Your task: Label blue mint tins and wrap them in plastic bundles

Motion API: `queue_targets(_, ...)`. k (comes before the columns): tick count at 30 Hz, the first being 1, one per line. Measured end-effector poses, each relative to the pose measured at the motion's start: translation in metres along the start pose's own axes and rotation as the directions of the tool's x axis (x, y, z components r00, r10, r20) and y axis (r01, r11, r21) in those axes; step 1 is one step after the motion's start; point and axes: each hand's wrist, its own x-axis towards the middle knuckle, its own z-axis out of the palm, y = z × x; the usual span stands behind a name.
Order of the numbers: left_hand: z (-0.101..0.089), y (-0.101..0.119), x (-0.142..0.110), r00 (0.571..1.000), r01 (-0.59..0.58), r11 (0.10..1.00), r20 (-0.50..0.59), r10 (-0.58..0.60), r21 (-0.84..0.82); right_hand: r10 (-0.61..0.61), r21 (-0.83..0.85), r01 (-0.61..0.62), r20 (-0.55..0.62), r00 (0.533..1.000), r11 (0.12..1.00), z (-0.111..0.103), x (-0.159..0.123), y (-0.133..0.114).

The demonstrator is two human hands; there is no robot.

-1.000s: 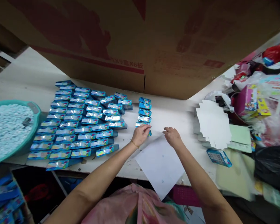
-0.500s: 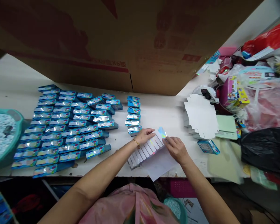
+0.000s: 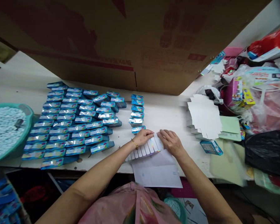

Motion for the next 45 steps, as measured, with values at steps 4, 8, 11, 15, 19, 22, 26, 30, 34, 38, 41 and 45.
queue_targets(4,0.004,-0.001,0.01,0.995,-0.023,0.947,-0.088,0.054,0.32,0.209,0.194,-0.197,-0.044,0.977,0.961,-0.037,0.01,-0.014)
queue_targets(8,0.015,0.0,0.02,0.976,-0.068,0.925,-0.168,0.139,0.374,0.564,0.494,-0.485,-0.014,0.826,0.722,-0.072,0.036,-0.014)
queue_targets(11,0.012,0.003,0.014,0.941,-0.078,0.992,-0.335,0.04,-0.101,0.768,0.62,-0.662,0.145,0.624,0.421,-0.066,0.053,-0.005)
queue_targets(15,-0.005,0.006,-0.007,0.921,-0.021,0.716,-0.292,-0.257,-0.697,0.839,0.748,-0.663,0.348,0.418,0.019,-0.033,0.069,-0.002)
queue_targets(19,-0.02,0.002,-0.017,0.883,-0.035,0.685,-0.344,-0.32,-0.728,0.807,0.78,-0.601,0.462,0.367,-0.173,-0.01,0.085,-0.011)
queue_targets(22,-0.035,-0.008,-0.014,0.833,-0.082,0.7,-0.435,-0.342,-0.709,0.794,0.784,-0.578,0.491,0.357,-0.225,0.006,0.102,-0.019)
queue_targets(26,-0.068,-0.026,-0.001,0.77,-0.066,0.781,-0.53,-0.356,-0.621,0.839,0.831,-0.513,0.427,0.338,-0.216,0.041,0.13,-0.027)
queue_targets(30,-0.103,-0.046,0.023,0.737,-0.031,0.902,-0.62,-0.27,-0.43,0.899,0.842,-0.531,0.301,0.318,-0.094,0.08,0.157,-0.026)
queue_targets(34,-0.123,-0.064,0.049,0.725,0.054,0.976,-0.664,-0.183,-0.211,0.937,0.741,-0.665,0.164,0.308,0.089,0.102,0.174,-0.023)
queue_targets(38,-0.131,-0.076,0.065,0.723,0.126,0.987,-0.672,-0.157,-0.096,0.936,0.6,-0.768,0.088,0.341,0.223,0.111,0.181,-0.022)
queue_targets(41,-0.133,-0.079,0.07,0.718,0.169,0.984,-0.676,-0.167,-0.063,0.929,0.529,-0.798,0.045,0.367,0.289,0.117,0.183,-0.021)
queue_targets(45,-0.13,-0.081,0.075,0.728,0.2,0.978,-0.658,-0.192,-0.065,0.905,0.431,-0.819,0.011,0.425,0.379,0.124,0.185,-0.016)
